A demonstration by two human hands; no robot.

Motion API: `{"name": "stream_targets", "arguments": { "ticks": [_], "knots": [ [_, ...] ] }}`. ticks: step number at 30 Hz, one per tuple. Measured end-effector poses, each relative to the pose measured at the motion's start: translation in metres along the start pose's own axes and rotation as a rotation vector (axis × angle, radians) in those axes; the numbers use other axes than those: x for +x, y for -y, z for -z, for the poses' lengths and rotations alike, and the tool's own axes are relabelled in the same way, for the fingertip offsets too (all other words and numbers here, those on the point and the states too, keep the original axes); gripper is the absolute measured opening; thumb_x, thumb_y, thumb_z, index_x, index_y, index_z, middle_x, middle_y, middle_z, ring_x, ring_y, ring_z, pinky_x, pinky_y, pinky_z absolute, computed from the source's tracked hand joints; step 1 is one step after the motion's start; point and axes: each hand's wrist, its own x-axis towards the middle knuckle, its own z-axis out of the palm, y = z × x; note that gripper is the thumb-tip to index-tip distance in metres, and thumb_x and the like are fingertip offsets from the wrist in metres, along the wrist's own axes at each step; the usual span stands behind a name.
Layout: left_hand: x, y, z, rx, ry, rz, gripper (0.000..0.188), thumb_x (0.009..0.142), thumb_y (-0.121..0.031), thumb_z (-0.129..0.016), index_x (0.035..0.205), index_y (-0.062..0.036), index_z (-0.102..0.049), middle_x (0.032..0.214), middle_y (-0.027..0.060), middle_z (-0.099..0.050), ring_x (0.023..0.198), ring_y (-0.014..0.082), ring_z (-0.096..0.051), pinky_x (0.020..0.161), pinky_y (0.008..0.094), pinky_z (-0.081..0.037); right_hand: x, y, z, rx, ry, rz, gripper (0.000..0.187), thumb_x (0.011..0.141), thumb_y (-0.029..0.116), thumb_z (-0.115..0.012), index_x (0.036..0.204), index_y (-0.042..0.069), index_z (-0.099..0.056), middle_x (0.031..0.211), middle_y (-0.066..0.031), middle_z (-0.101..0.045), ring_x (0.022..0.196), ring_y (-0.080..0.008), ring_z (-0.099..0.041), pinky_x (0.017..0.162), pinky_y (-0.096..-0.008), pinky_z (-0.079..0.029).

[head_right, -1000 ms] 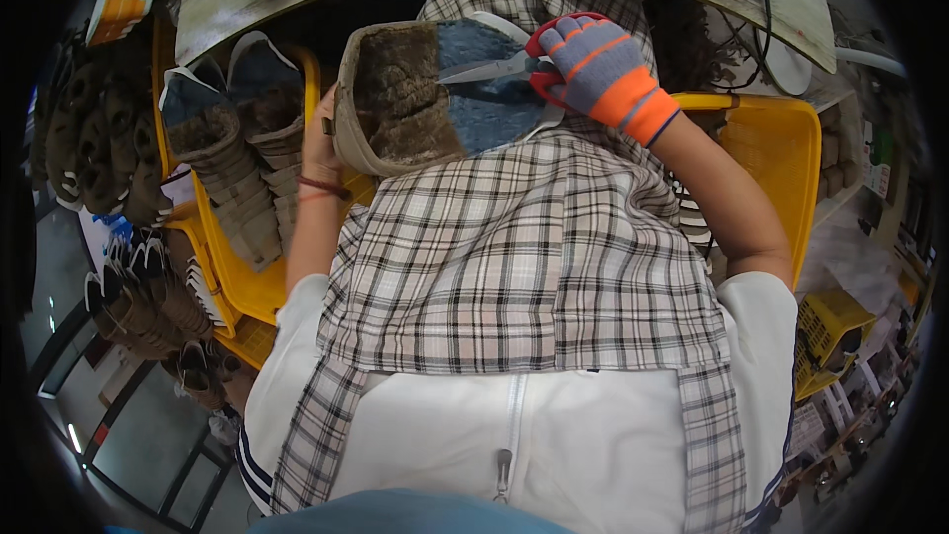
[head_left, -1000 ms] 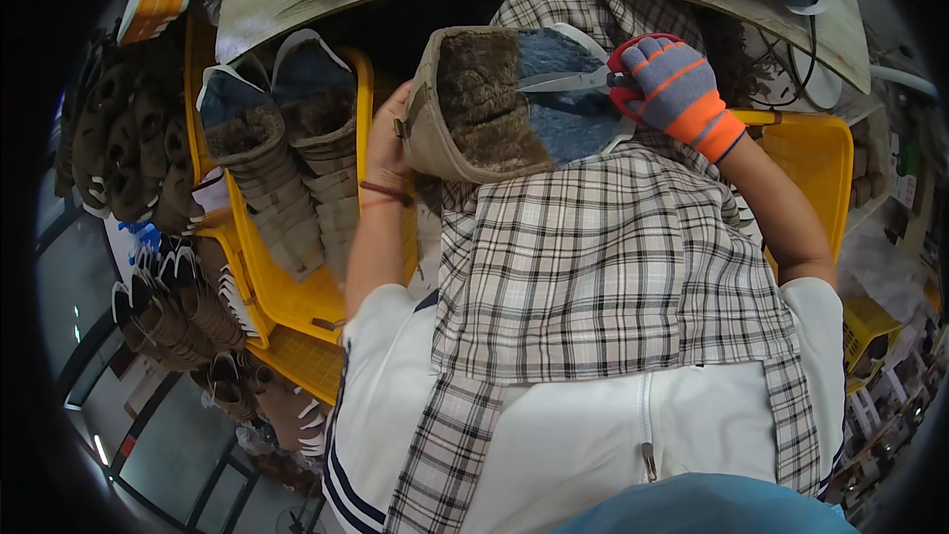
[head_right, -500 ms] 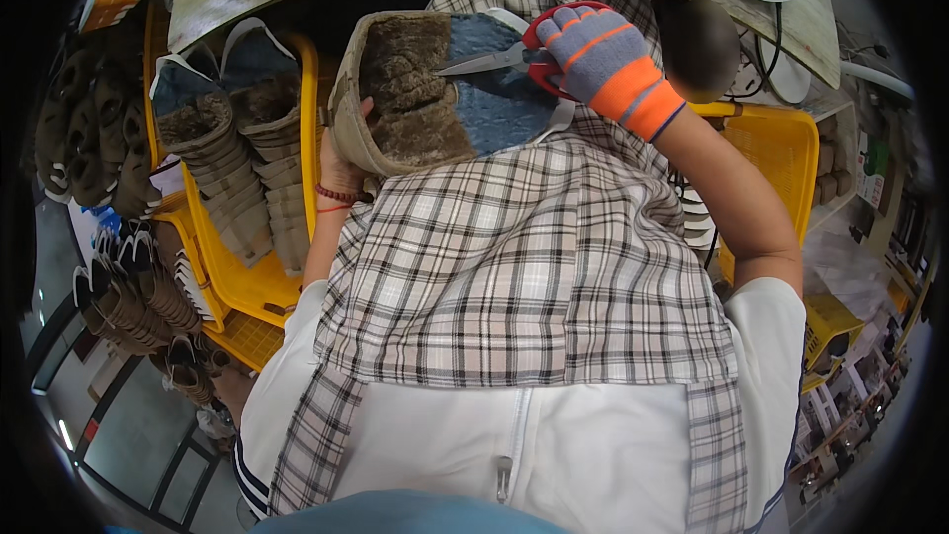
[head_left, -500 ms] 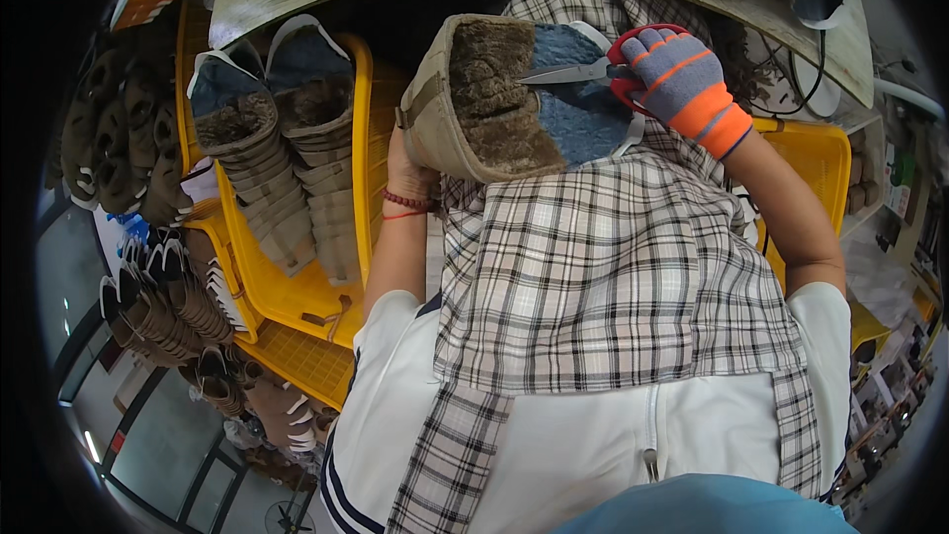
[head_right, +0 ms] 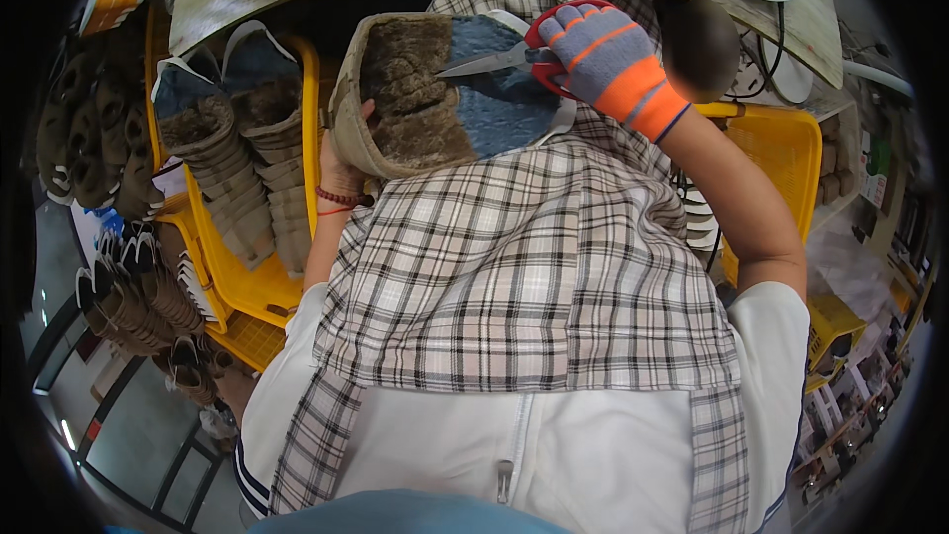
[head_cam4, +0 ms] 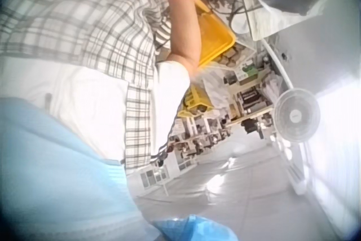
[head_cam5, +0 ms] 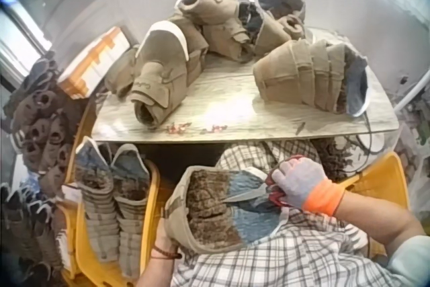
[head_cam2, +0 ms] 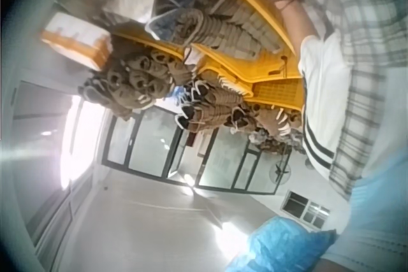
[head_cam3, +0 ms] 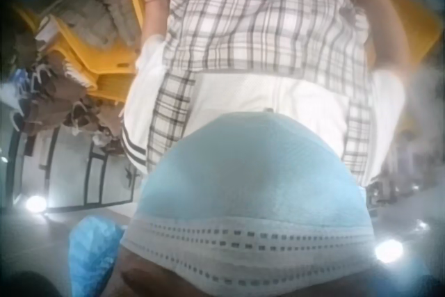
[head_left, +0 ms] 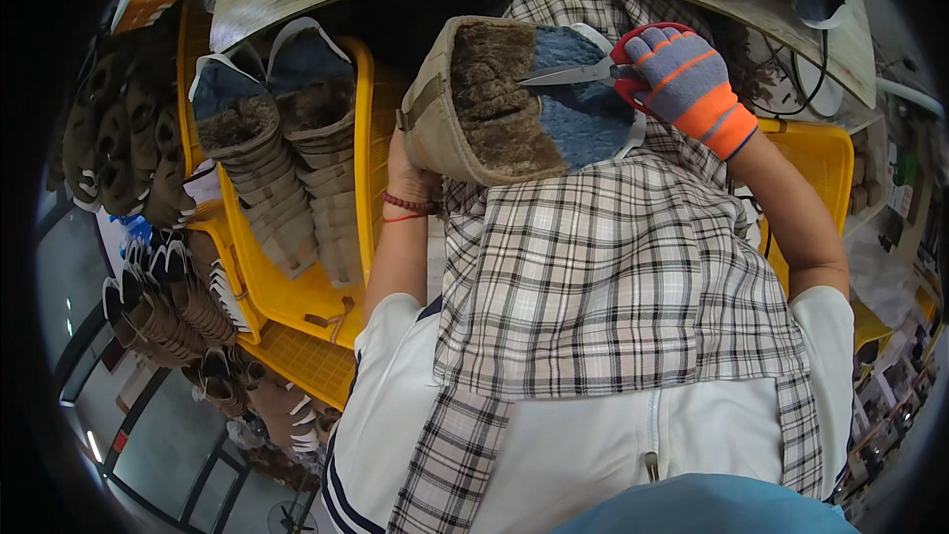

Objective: The person trims the edges of a shoe using a handheld electric cutter, then switches to scissors to trim the interior lining. The person handles multiple shoes, placing trimmed pieces on the table.

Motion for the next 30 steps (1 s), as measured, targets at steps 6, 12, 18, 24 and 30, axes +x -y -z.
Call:
{"name": "stream_targets", "arguments": {
  "ticks": [6,12,18,24,30],
  "knots": [
    [0.002,0.001,-0.001,0.001,0.027,-0.024,0.037,0.095,-0.018,-0.043,0.128,-0.0018,-0.045,0.117,0.0163,-0.059,0.086,0.0199,-0.063,0.066,0.0282,-0.055,0.001,0.001,-0.003,-0.051,0.047,-0.001,0.027,0.071,0.029,-0.071,0.092,0.016,-0.061,0.082,-0.0026,-0.058,0.076,-0.021,-0.059,0.069,-0.0334,-0.049],
    [0.003,0.0,0.002,0.026,0.011,-0.012,0.037,0.095,-0.021,-0.041,0.128,-0.0036,-0.045,0.116,0.0158,-0.059,0.081,0.0186,-0.063,0.061,0.027,-0.056,-0.006,-0.001,0.005,-0.003,0.083,-0.073,0.027,0.071,0.029,-0.071,0.092,0.015,-0.061,0.082,-0.0022,-0.059,0.076,-0.0206,-0.059,0.068,-0.0324,-0.049],
    [0.002,-0.003,0.0,-0.061,-0.005,0.049,0.037,0.096,-0.021,-0.039,0.128,-0.0035,-0.045,0.117,0.0163,-0.058,0.079,0.0174,-0.063,0.059,0.0268,-0.056,0.001,0.002,0.0,0.028,-0.027,0.04,0.028,0.07,0.028,-0.072,0.091,0.014,-0.06,0.082,-0.0031,-0.059,0.076,-0.0211,-0.059,0.068,-0.0333,-0.049],
    [0.007,0.0,0.01,0.064,0.074,-0.042,0.035,0.096,-0.02,-0.042,0.125,-0.002,-0.048,0.11,0.0154,-0.062,0.082,0.0193,-0.063,0.063,0.0276,-0.055,0.001,0.004,-0.003,-0.086,0.068,0.007,0.032,0.069,0.026,-0.072,0.094,0.01,-0.059,0.084,-0.0054,-0.061,0.078,-0.0224,-0.06,0.068,-0.0337,-0.049],
    [0.003,-0.004,0.009,-0.012,0.104,0.026,0.033,0.093,-0.016,-0.049,0.123,-0.0024,-0.049,0.105,0.0125,-0.064,0.093,0.0196,-0.061,0.068,0.0273,-0.054,-0.004,0.003,0.003,-0.03,0.18,-0.096,0.036,0.067,0.026,-0.073,0.095,0.01,-0.058,0.085,-0.0084,-0.06,0.081,-0.0273,-0.059,0.069,-0.0371,-0.049]
  ]
}}
